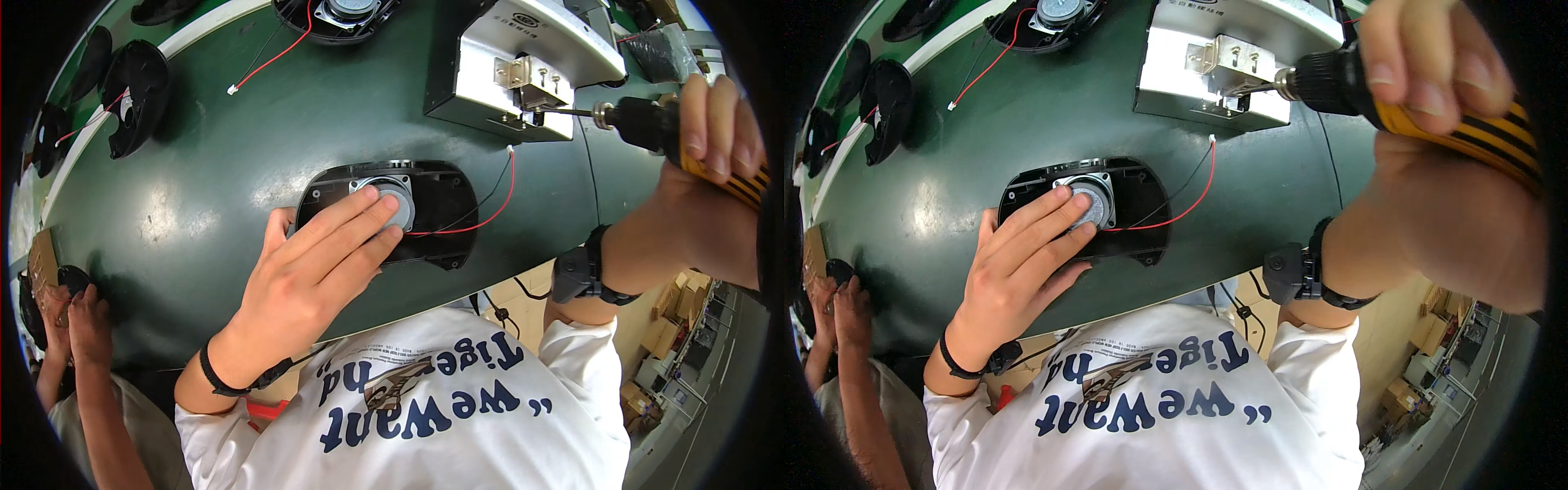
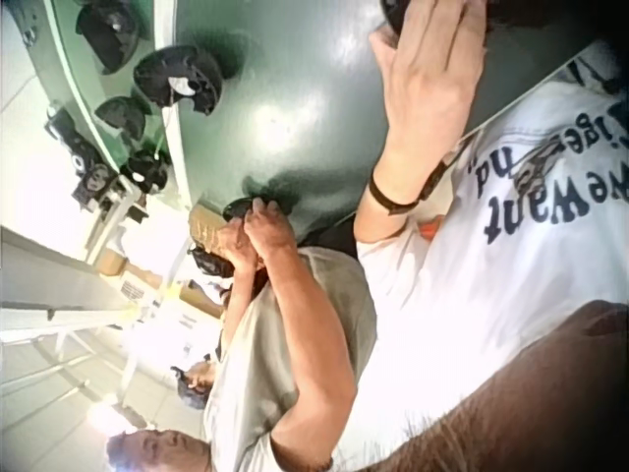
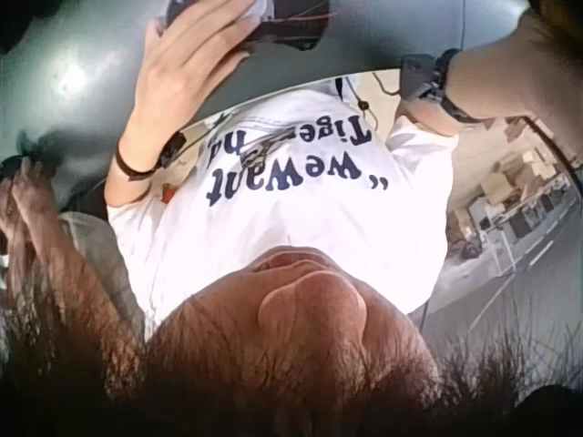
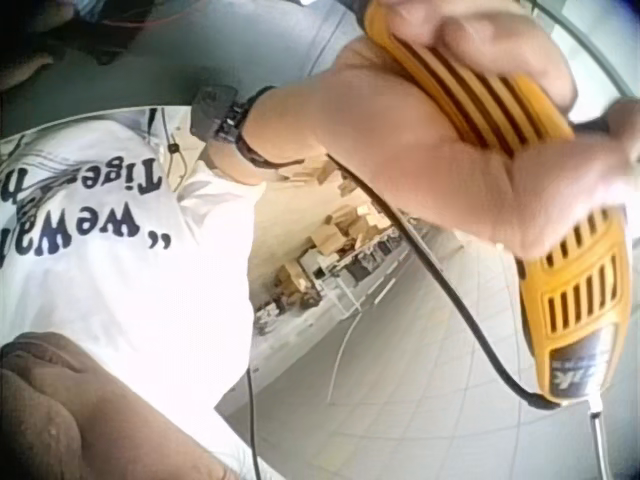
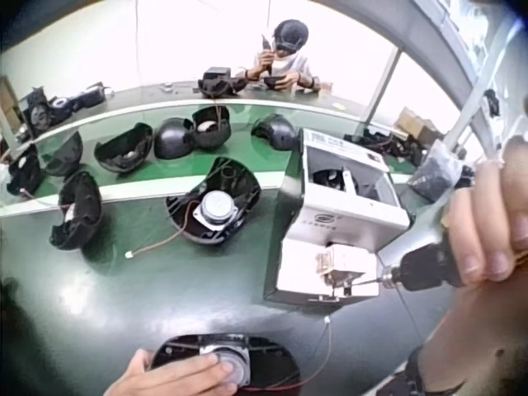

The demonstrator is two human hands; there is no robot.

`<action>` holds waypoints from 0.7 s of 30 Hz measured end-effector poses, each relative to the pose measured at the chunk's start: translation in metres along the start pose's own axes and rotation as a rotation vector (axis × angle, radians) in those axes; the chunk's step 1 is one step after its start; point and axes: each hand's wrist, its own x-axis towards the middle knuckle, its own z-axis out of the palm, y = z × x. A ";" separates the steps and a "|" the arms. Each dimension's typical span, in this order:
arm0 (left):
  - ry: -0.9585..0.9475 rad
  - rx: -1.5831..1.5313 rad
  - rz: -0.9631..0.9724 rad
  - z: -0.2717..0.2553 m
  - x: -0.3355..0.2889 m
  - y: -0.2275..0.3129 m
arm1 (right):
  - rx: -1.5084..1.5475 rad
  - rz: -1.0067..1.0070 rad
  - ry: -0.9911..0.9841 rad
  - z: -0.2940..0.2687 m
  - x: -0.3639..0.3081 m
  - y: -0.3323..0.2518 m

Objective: The recorder is assembling small electronic speakers on a factory production line, using a powered screwdriver to secure components.

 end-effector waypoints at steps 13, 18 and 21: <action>0.025 -0.027 -0.016 0.002 0.004 0.001 | -0.020 0.021 0.261 -0.018 -0.018 0.010; 0.028 -0.010 0.000 0.003 0.005 0.003 | 0.124 0.094 0.232 -0.010 -0.023 0.007; 0.024 0.000 0.009 0.003 0.004 0.002 | 0.123 0.056 0.211 -0.010 -0.021 -0.005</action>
